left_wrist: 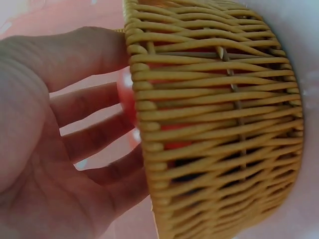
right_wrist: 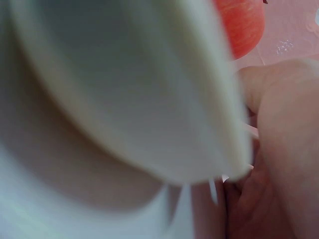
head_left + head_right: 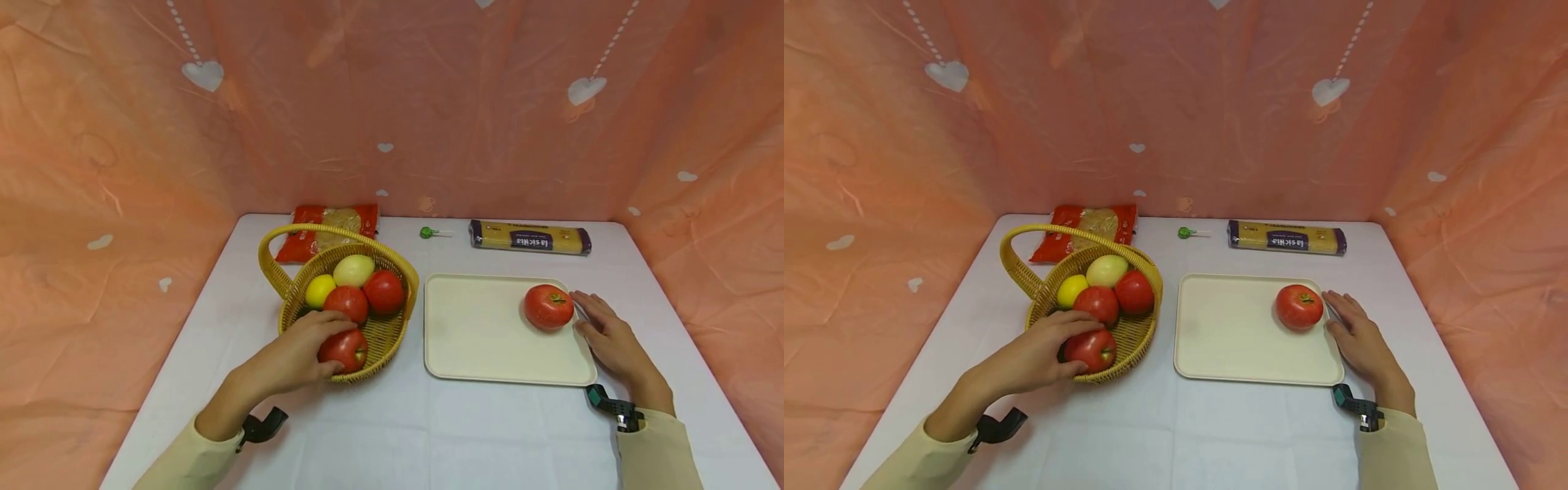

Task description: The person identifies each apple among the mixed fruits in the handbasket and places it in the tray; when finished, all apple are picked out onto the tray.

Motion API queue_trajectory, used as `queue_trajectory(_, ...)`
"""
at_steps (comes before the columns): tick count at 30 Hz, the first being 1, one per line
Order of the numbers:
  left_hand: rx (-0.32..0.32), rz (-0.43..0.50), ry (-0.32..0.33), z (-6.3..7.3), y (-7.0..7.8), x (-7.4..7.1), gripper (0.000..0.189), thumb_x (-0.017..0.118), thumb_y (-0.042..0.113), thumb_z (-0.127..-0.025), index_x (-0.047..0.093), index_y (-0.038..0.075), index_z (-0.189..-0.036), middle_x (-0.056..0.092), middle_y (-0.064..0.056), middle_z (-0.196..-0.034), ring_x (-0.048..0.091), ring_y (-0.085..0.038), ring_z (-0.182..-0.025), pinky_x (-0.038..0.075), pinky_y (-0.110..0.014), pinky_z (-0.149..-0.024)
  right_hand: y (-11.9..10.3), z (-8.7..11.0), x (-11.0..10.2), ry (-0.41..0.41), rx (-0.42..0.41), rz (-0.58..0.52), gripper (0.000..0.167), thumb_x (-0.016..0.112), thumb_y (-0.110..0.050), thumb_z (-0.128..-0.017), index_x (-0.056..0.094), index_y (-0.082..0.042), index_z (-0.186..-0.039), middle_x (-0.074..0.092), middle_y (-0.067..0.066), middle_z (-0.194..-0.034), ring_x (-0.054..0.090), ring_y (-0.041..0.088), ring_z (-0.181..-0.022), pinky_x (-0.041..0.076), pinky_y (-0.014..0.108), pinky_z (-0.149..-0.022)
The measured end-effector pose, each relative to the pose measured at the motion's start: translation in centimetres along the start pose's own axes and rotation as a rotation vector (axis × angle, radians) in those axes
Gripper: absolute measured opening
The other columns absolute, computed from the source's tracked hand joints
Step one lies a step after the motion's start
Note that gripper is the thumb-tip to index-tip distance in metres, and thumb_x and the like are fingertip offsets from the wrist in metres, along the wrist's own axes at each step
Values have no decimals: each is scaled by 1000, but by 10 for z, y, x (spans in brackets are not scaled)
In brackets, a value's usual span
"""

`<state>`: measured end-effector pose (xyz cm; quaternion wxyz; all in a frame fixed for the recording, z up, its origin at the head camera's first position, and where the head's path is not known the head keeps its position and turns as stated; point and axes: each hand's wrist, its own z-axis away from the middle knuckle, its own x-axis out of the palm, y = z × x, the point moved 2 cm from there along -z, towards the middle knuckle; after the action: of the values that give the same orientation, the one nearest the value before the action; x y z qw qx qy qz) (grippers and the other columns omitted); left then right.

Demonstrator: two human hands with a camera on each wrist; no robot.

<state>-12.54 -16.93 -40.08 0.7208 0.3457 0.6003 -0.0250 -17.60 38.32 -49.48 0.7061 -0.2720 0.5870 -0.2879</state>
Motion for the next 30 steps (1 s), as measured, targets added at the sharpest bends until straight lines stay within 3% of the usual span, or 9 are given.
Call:
queue_trajectory(6,20,-24,-37,-9,7,1,59,92,11,-86,71,2,-141,64,-17,-147,58,-39,-135,60,-58,-106,2,0,-1,0,3,7,62,45,-29,-117,25,-18,-175,12,26,-182,-4,51,-168,7,86,-122)
queue_trajectory(19,17,-122,-131,-22,24,-7,57,99,12,-79,71,2,-127,58,-13,-127,58,-33,-117,64,-50,-95,3,-1,-1,-16,14,26,63,46,-32,-117,25,-18,-176,12,25,-182,-4,50,-169,8,86,-122)
queue_trajectory(30,34,-139,-124,-26,23,-11,54,99,12,-75,72,3,-121,62,-11,-123,64,-28,-107,64,-47,-93,2,-2,0,-5,3,30,63,47,-30,-117,26,-17,-175,14,24,-182,-3,50,-169,9,86,-123)
